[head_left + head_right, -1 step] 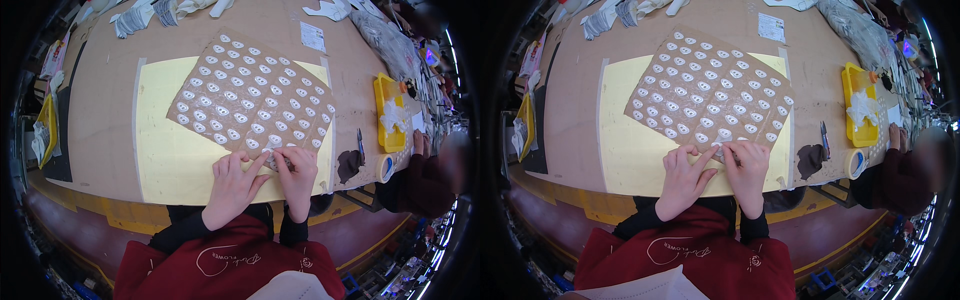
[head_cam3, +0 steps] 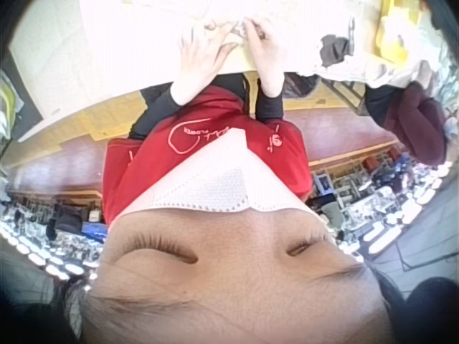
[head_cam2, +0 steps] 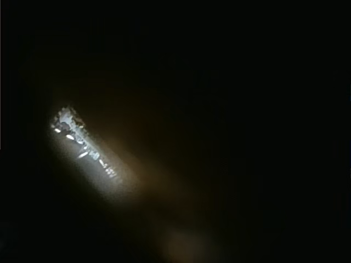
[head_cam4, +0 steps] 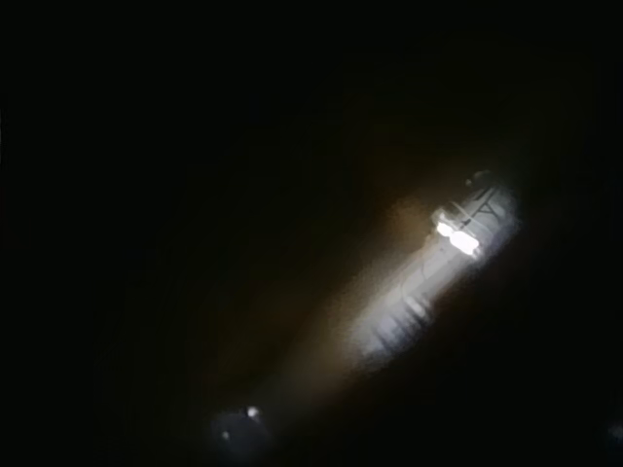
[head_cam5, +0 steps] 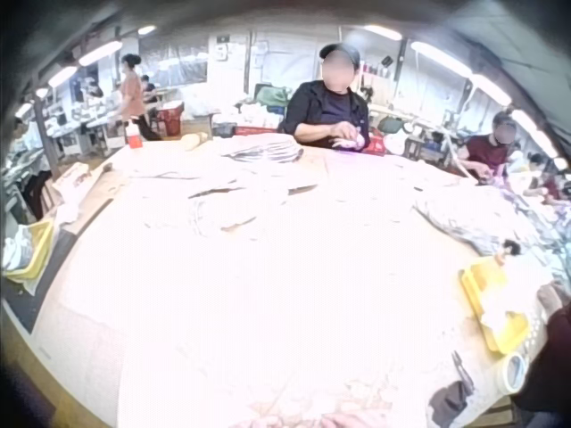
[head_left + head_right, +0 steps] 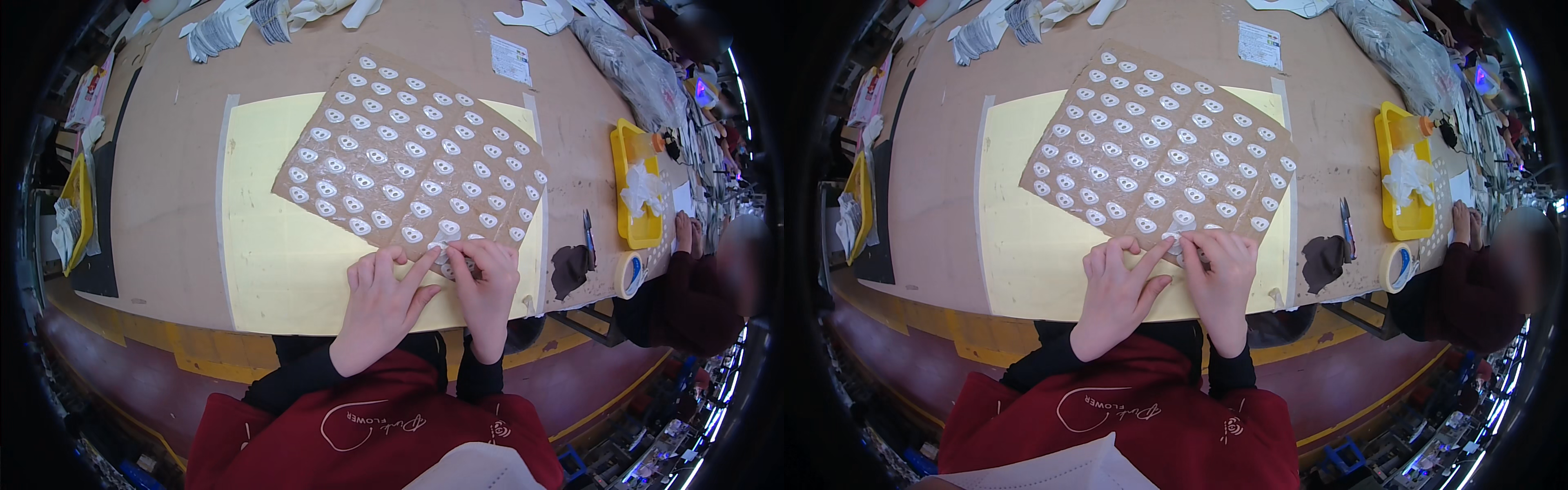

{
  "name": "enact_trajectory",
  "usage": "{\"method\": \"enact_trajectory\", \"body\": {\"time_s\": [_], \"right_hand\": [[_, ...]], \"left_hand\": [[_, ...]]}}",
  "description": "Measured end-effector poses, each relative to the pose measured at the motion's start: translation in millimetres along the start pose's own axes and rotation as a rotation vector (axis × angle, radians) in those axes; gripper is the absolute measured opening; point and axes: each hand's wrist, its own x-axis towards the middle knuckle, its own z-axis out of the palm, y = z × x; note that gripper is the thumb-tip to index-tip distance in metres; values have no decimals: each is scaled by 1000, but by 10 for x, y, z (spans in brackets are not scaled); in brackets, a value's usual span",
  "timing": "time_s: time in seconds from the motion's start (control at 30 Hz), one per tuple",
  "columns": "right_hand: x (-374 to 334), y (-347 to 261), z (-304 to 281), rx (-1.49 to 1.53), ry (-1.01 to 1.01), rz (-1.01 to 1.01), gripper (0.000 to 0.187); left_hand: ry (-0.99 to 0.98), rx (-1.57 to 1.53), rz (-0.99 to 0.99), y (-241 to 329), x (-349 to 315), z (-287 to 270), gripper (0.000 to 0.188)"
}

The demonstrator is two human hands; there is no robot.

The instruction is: The person places small white stickers onto a brown cardboard sheet arranged in a grid. They use both hands to position each sticker and occasionally adjust the sheet. The person also handles a roll of tape and a small orange bottle near the end of the clip.

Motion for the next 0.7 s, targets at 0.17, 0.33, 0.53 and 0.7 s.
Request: {"method": "enact_trajectory", "body": {"time_s": [0.17,0.33,0.53,0.7], "right_hand": [[12,34,-39,28,58,7,10],[46,29,-77,54,27,49,10],[45,65,-27,-11,40,-17,10],[37,22,-106,23,149,64,13]], "left_hand": [[6,3,3,-2,7,-5,49],[3,14,0,-10,34,9,49],[4,-1,7,-19,38,5,49],[4,-19,2,-23,27,3,49]]}}
